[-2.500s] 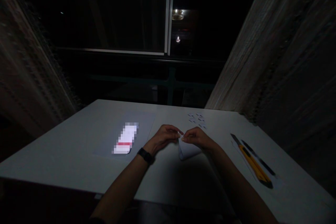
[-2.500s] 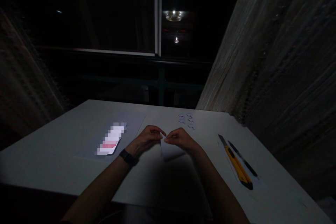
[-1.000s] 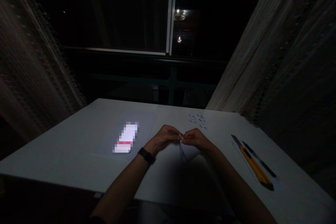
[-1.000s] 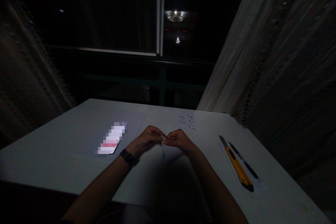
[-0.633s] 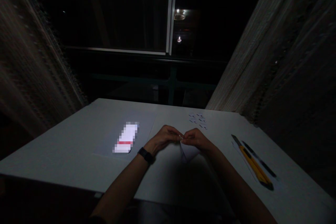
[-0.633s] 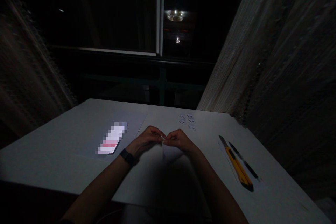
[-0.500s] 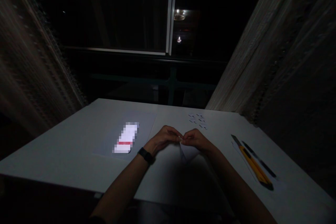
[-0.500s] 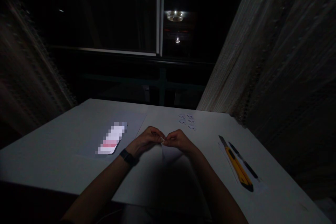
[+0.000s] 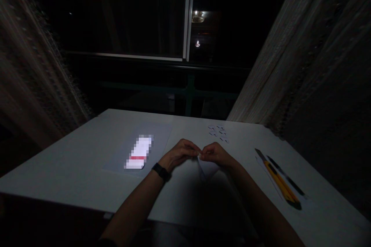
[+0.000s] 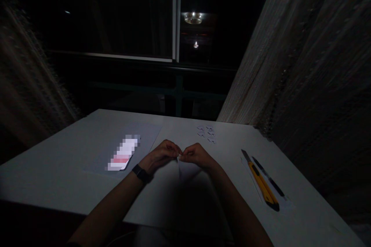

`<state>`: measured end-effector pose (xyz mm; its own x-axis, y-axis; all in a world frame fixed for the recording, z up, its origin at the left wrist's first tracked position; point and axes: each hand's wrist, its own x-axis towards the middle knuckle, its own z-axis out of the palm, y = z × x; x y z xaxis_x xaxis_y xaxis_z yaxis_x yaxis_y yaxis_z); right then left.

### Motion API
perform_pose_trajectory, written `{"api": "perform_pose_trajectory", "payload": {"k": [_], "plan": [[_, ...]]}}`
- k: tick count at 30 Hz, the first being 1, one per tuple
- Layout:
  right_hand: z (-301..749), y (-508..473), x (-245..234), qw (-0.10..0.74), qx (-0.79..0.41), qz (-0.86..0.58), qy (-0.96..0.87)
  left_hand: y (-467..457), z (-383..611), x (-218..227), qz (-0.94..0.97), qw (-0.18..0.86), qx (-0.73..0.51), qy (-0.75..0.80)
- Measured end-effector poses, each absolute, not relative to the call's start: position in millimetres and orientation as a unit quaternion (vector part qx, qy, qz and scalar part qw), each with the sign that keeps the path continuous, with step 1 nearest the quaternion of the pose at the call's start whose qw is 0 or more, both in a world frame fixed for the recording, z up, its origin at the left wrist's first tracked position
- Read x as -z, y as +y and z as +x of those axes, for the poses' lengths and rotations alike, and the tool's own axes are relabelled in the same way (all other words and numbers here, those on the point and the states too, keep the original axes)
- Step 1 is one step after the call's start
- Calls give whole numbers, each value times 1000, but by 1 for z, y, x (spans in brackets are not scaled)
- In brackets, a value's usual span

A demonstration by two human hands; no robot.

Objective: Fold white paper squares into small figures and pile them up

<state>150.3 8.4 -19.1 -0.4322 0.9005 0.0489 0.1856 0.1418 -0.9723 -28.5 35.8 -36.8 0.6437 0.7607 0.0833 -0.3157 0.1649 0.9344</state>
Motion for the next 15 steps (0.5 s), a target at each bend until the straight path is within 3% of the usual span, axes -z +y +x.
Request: {"api": "perform_pose_trajectory", "payload": {"k": [15], "plan": [[153,14,23,364,-457,-420,-694,30,-23,26,521,708,-407,248]]}}
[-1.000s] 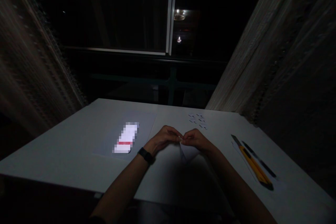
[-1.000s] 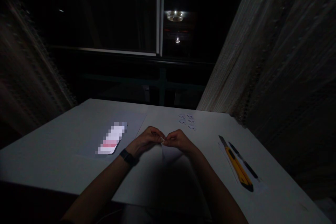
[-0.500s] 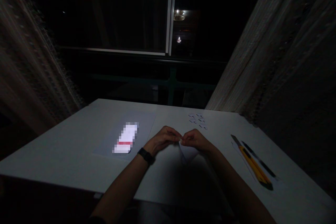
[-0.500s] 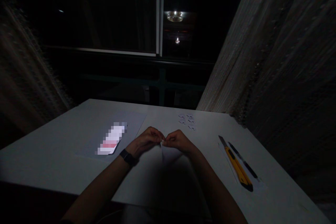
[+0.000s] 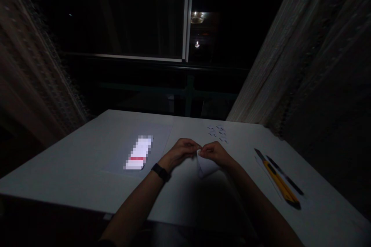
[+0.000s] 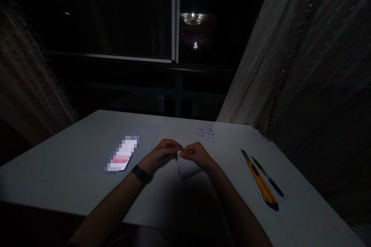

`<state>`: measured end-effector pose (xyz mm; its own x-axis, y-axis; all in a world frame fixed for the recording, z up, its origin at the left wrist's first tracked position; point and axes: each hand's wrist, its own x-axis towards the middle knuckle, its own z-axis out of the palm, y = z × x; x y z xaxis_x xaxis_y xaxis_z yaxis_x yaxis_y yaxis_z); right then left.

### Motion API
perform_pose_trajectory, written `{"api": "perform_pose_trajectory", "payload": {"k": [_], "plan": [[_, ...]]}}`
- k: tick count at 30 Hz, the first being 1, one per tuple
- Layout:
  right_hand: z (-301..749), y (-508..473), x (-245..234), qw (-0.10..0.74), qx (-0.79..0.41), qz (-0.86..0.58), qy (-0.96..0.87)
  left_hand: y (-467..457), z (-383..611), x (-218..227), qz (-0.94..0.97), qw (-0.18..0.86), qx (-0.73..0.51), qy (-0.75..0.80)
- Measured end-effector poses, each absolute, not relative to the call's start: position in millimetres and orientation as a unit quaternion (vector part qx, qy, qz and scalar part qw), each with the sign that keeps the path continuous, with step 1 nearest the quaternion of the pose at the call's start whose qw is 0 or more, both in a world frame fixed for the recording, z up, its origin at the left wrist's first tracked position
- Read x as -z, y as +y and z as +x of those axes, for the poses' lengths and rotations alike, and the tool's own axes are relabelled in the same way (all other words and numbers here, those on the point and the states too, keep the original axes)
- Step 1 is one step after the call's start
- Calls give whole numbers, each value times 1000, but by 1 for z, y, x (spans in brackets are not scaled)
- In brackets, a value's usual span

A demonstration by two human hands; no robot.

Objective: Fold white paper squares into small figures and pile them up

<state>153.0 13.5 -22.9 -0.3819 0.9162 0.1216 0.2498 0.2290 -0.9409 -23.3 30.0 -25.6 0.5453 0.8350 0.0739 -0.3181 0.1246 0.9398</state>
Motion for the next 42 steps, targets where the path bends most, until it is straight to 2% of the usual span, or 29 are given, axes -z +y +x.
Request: {"api": "perform_pose_trajectory", "payload": {"k": [8,19,32,37,42], "plan": [[154,14,21,384,-430,-440,-688,34,-20,27,541,667,-429,281],[154,9,18,374,-444,-425,-695,29,-19,28,516,723,-405,217],[154,11,19,375,-442,-426,-694,28,-20,28,477,733,-423,236],[157,14,21,374,-424,-447,-693,32,-17,29,484,682,-474,275],[157,16,22,375,-413,-464,-688,31,-13,25,603,544,-479,334]]}}
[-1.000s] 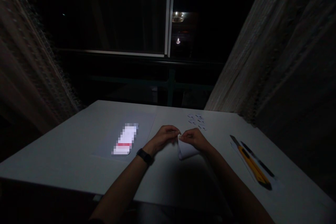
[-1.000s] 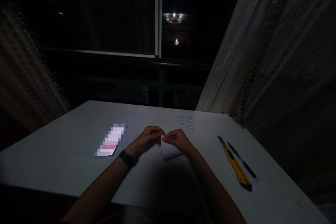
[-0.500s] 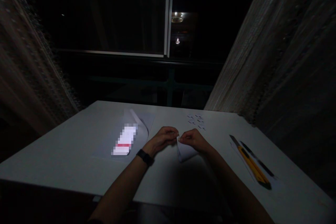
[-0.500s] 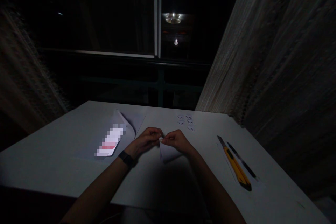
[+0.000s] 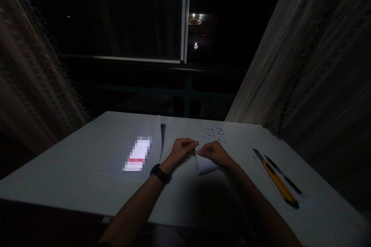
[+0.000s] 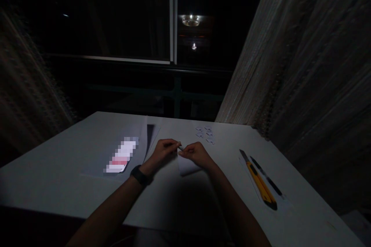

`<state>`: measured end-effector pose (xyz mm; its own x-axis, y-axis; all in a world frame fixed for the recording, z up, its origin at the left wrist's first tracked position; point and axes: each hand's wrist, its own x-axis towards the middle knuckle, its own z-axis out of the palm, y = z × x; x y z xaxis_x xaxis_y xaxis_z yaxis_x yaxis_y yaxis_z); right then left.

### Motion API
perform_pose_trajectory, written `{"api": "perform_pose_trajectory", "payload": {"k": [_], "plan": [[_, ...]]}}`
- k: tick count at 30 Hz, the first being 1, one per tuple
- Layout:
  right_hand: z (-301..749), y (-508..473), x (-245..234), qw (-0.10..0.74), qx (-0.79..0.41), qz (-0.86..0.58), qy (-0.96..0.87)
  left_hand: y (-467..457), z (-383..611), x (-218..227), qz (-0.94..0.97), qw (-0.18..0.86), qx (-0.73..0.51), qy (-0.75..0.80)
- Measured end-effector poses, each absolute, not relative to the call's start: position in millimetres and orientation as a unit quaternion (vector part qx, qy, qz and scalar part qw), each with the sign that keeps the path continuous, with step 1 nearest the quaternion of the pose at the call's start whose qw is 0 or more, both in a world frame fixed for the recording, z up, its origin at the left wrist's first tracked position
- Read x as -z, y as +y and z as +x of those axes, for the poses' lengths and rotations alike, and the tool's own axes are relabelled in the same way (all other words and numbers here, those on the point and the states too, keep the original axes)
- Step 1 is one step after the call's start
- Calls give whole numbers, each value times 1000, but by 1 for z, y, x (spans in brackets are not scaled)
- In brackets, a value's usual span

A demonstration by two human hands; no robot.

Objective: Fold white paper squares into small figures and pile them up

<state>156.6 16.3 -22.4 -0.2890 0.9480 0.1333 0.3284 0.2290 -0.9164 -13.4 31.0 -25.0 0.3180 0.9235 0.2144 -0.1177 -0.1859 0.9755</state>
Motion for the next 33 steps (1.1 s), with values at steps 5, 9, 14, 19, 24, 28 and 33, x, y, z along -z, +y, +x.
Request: {"api": "perform_pose_trajectory", "payload": {"k": [5,9,14,19,24,28,33], "plan": [[155,17,21,375,-405,-472,-688,28,-14,20,667,454,-474,352],[154,16,19,373,-389,-480,-692,28,-14,21,695,412,-459,369],[155,15,17,370,-396,-484,-687,29,-12,22,684,443,-450,365],[159,15,15,379,-411,-474,-680,29,-14,23,617,566,-446,316],[161,12,13,383,-457,-440,-671,27,-15,26,559,663,-419,271],[159,8,12,372,-477,-421,-676,26,-16,26,530,702,-405,248],[158,6,11,362,-494,-419,-671,25,-18,24,520,724,-389,231]]}}
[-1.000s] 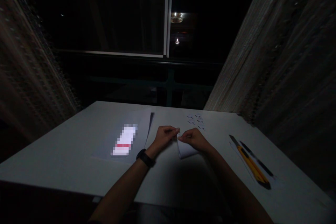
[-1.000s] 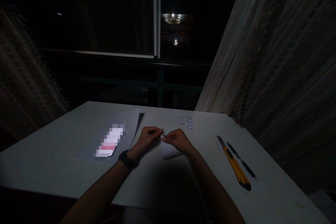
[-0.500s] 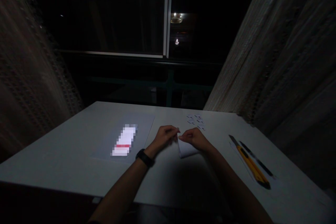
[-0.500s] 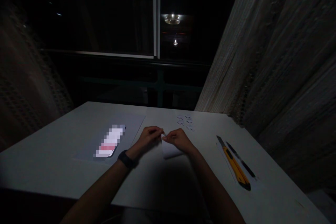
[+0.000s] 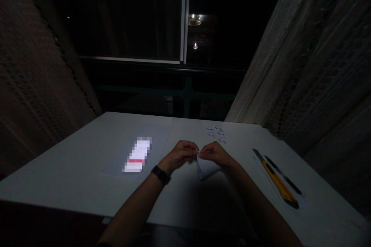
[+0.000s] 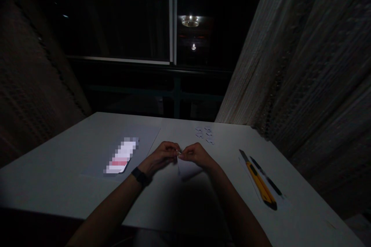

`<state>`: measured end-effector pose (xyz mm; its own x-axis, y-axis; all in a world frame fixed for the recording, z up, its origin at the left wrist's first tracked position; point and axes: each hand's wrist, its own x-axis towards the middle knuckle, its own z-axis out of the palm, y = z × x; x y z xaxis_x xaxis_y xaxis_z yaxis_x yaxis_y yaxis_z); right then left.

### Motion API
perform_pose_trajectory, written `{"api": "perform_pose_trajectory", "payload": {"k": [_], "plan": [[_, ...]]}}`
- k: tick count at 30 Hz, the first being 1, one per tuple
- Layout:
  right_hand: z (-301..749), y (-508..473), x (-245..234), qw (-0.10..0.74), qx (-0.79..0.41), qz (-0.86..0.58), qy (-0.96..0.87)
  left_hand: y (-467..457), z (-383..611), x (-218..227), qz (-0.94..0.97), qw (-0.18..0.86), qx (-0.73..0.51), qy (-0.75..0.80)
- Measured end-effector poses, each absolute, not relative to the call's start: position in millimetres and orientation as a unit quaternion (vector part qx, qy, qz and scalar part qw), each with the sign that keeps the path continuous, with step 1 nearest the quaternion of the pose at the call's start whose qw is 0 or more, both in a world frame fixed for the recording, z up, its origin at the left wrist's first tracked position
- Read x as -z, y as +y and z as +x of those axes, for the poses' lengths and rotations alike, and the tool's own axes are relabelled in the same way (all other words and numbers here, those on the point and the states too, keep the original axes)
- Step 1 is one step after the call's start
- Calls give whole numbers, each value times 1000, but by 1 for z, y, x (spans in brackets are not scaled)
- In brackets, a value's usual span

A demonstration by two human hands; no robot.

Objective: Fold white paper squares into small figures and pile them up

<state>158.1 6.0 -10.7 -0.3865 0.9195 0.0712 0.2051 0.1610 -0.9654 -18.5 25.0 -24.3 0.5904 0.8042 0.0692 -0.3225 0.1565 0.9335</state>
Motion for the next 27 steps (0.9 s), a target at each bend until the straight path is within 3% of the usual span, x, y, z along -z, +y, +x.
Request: {"api": "perform_pose_trajectory", "payload": {"k": [27], "plan": [[159,9,17,365,-462,-440,-678,29,-19,26,576,677,-395,233]]}}
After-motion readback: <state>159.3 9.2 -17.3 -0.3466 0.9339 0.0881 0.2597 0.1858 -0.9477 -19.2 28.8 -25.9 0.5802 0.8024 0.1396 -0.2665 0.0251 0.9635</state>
